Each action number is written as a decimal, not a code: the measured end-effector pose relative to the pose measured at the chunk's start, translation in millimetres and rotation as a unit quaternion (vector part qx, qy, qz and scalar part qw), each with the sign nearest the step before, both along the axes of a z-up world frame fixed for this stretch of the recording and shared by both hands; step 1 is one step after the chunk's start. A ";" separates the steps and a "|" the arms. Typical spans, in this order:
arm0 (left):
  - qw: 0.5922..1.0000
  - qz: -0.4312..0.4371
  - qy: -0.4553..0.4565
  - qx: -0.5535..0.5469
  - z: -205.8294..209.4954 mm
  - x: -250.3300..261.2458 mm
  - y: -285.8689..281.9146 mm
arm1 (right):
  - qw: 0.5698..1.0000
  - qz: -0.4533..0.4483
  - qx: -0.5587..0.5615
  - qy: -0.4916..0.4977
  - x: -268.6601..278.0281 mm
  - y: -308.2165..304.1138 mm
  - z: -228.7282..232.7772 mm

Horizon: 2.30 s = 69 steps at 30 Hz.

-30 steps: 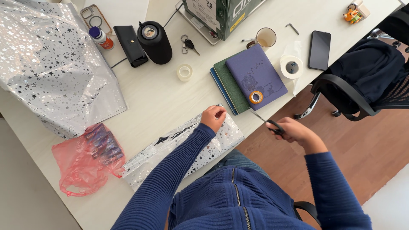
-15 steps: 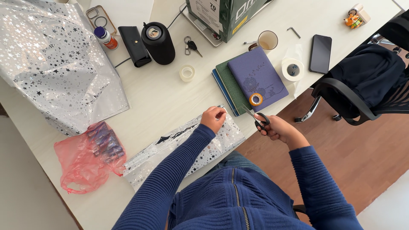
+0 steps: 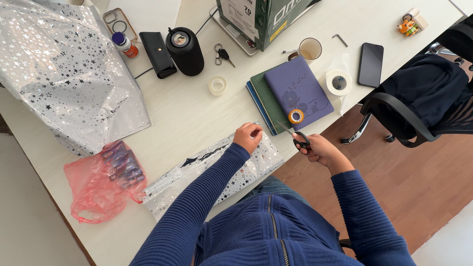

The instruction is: The person wraps a rectangular item in silver star-patterned bubble wrap, folds the edges, and secures the package with tape. They use scissors to cut tape and smooth the surface, then fold and tape the ends to complete the wrapping.

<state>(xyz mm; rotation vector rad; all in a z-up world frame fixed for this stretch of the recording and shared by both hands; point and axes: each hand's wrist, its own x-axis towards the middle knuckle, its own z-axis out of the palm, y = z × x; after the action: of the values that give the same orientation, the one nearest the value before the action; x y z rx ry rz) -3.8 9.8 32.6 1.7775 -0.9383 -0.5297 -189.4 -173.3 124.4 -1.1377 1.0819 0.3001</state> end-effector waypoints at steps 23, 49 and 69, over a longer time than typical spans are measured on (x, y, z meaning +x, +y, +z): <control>0.988 0.112 0.104 -0.018 -24.7 7.8 26.1 | 0.989 0.081 -0.082 -0.096 -20.9 -27.4 11.8; 0.859 0.340 0.357 -0.140 71.1 -42.2 205.2 | 0.842 0.402 -0.090 -0.347 134.0 144.3 9.7; 0.881 0.288 0.375 -0.012 100.9 -19.2 226.9 | 0.886 0.348 0.165 -0.260 128.9 158.1 3.3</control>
<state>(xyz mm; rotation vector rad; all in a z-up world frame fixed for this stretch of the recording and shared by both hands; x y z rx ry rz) -22.9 236.7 133.6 1.5197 0.1291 -0.7213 -60.5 -15.2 127.7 -1.1674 0.1063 0.6676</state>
